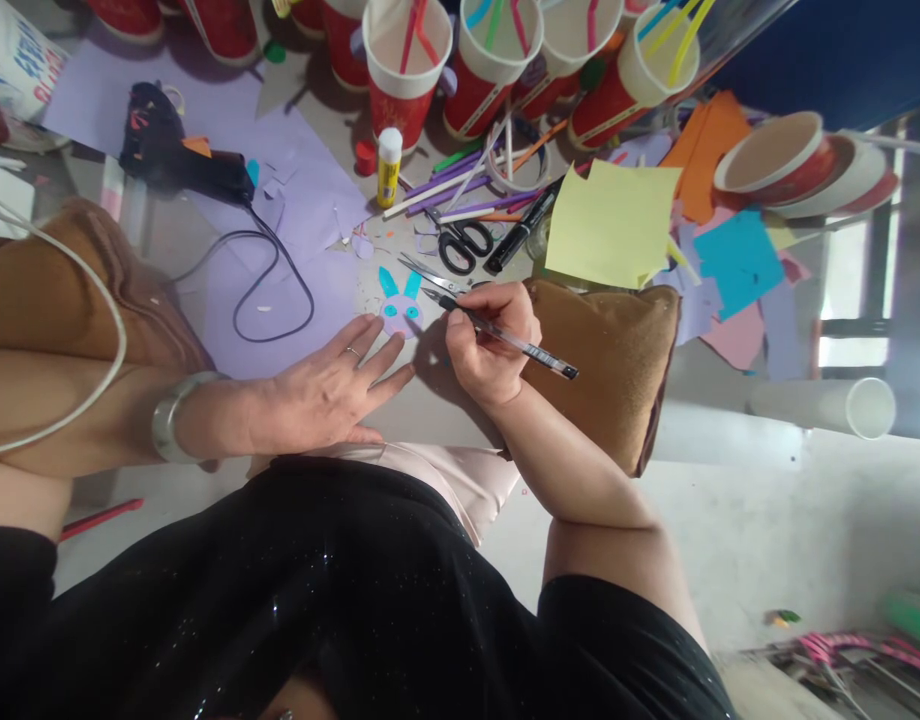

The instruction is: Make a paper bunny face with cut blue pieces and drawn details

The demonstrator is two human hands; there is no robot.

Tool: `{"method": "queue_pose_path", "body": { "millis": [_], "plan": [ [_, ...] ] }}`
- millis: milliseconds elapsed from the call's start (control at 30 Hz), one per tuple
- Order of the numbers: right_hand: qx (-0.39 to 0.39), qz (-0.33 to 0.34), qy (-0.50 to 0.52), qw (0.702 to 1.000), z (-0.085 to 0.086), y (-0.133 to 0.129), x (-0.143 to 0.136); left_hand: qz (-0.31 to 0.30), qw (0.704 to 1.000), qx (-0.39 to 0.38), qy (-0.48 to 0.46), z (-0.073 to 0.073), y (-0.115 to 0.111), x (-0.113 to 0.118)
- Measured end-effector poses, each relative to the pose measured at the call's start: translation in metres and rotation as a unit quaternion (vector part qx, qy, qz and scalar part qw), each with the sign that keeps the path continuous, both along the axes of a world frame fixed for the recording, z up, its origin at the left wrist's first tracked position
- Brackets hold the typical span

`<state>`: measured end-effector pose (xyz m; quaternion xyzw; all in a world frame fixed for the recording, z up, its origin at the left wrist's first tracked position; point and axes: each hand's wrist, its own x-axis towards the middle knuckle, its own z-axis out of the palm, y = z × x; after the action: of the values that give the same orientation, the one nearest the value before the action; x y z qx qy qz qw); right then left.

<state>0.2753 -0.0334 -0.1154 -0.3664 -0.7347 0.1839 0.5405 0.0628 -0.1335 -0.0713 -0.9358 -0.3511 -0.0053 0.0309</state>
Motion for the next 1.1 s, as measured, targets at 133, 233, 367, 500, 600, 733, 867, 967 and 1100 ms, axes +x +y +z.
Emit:
{"method": "queue_pose_path", "body": {
  "millis": [133, 233, 367, 500, 600, 733, 867, 967, 1100],
  "plan": [
    [-0.005, 0.019, 0.007, 1.000, -0.001, -0.002, -0.001, -0.001, 1.000, 0.014, 0.000, -0.003, 0.000, 0.000],
    [-0.018, 0.045, -0.011, 0.999, -0.001, -0.003, 0.000, -0.001, 1.000, 0.012, -0.003, -0.004, 0.000, 0.000],
    [-0.020, 0.070, -0.091, 0.993, 0.005, -0.004, -0.001, -0.003, 1.000, 0.001, -0.011, -0.002, 0.001, 0.000],
    [-0.013, 0.087, -0.134, 0.987, 0.010, -0.004, -0.006, -0.005, 1.000, -0.008, -0.012, 0.001, 0.002, 0.000],
    [-0.018, 0.095, -0.154, 0.983, 0.012, -0.004, -0.009, -0.003, 1.000, -0.013, -0.012, 0.004, 0.002, 0.000],
    [-0.043, 0.085, -0.182, 0.979, 0.014, -0.005, -0.010, -0.005, 1.000, -0.009, -0.012, 0.003, 0.003, 0.000],
    [-0.048, 0.087, -0.188, 0.977, 0.013, -0.005, -0.009, 0.001, 1.000, -0.014, -0.023, 0.001, 0.002, 0.000],
    [-0.051, 0.090, -0.188, 0.977, 0.012, -0.004, -0.009, 0.001, 1.000, -0.010, -0.012, 0.002, 0.002, 0.001],
    [-0.057, 0.072, -0.185, 0.978, 0.008, -0.003, -0.007, 0.000, 1.000, -0.016, -0.008, 0.003, 0.003, 0.000]
  ]
}}
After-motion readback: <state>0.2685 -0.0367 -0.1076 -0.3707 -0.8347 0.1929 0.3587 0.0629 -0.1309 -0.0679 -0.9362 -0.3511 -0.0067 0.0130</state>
